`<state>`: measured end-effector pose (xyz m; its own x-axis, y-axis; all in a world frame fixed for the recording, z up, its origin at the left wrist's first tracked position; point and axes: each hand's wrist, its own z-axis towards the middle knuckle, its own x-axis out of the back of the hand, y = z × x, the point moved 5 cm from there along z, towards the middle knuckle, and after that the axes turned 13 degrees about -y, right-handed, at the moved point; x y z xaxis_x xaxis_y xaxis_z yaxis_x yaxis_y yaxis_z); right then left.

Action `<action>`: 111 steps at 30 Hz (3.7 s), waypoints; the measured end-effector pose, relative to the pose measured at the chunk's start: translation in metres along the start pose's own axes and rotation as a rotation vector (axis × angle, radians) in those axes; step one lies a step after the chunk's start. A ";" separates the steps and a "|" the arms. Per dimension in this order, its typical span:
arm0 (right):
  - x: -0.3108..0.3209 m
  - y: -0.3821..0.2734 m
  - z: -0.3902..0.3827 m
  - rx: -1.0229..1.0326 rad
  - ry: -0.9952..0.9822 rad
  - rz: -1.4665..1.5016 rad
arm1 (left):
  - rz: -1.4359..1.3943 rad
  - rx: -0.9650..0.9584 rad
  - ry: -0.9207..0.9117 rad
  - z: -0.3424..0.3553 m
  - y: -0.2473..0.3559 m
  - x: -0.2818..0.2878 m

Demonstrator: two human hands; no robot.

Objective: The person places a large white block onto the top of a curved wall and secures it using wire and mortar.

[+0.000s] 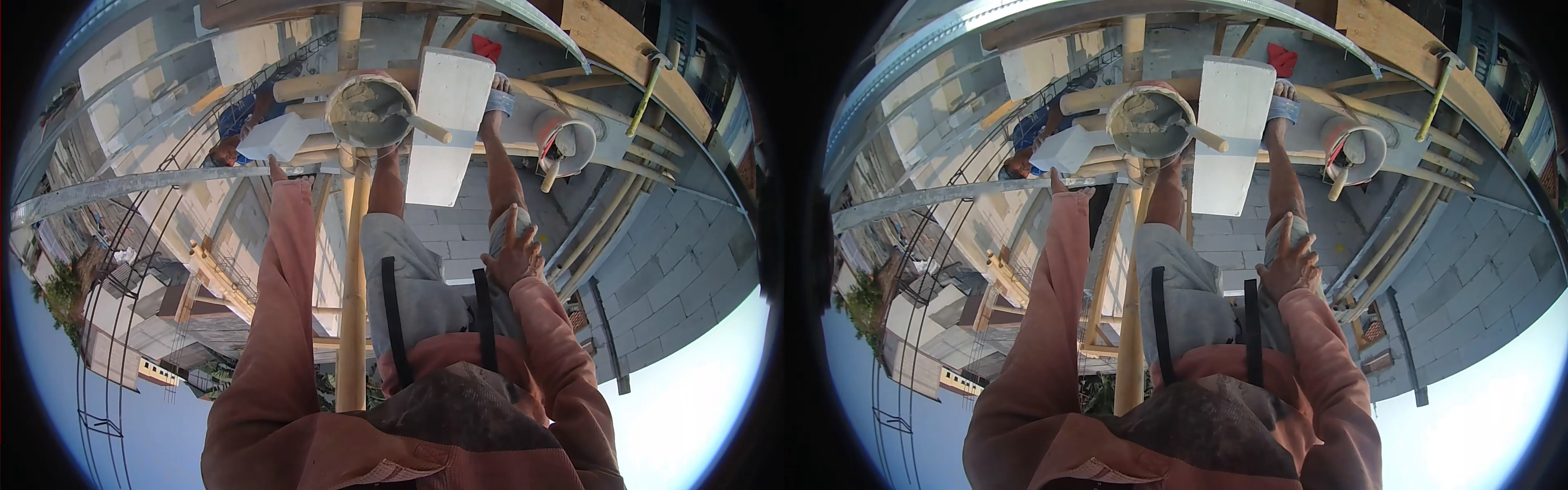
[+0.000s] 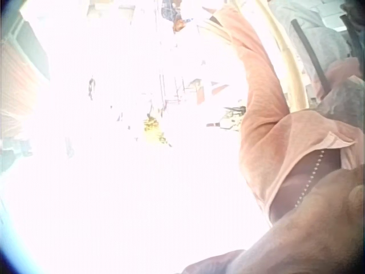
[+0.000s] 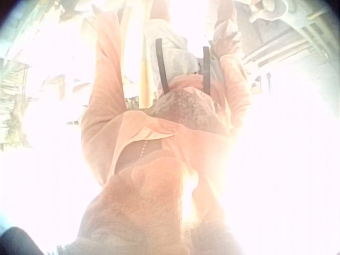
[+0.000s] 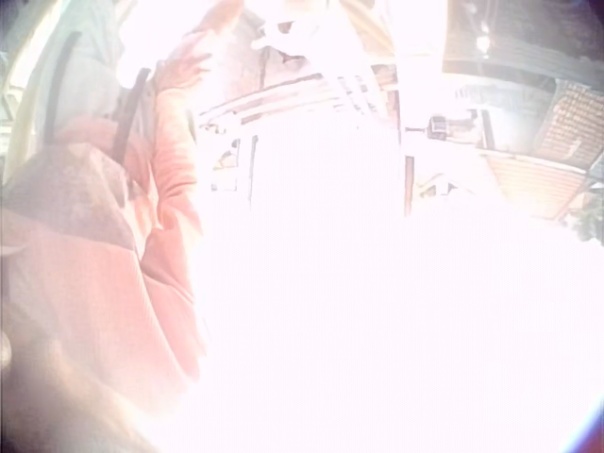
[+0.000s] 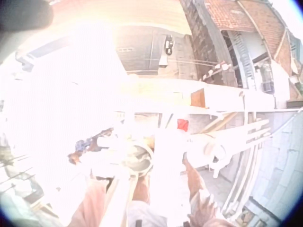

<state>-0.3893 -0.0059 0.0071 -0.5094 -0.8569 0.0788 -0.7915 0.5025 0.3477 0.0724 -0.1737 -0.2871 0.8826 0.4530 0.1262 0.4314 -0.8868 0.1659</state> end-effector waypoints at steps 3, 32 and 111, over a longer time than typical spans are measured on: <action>-0.001 -0.011 0.003 0.053 -0.003 0.037 | -0.114 0.043 0.065 -0.001 0.019 0.025; 0.117 -0.028 0.027 0.205 0.149 -0.323 | -0.276 -0.325 -0.008 0.048 -0.028 0.036; 0.064 0.018 -0.041 0.337 0.029 0.094 | -0.117 0.052 -0.645 -0.317 0.112 0.032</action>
<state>-0.4223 -0.0558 0.0570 -0.5792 -0.8057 0.1238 -0.8112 0.5847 0.0103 0.0898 -0.2297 0.0452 0.7573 0.4147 -0.5045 0.5253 -0.8458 0.0932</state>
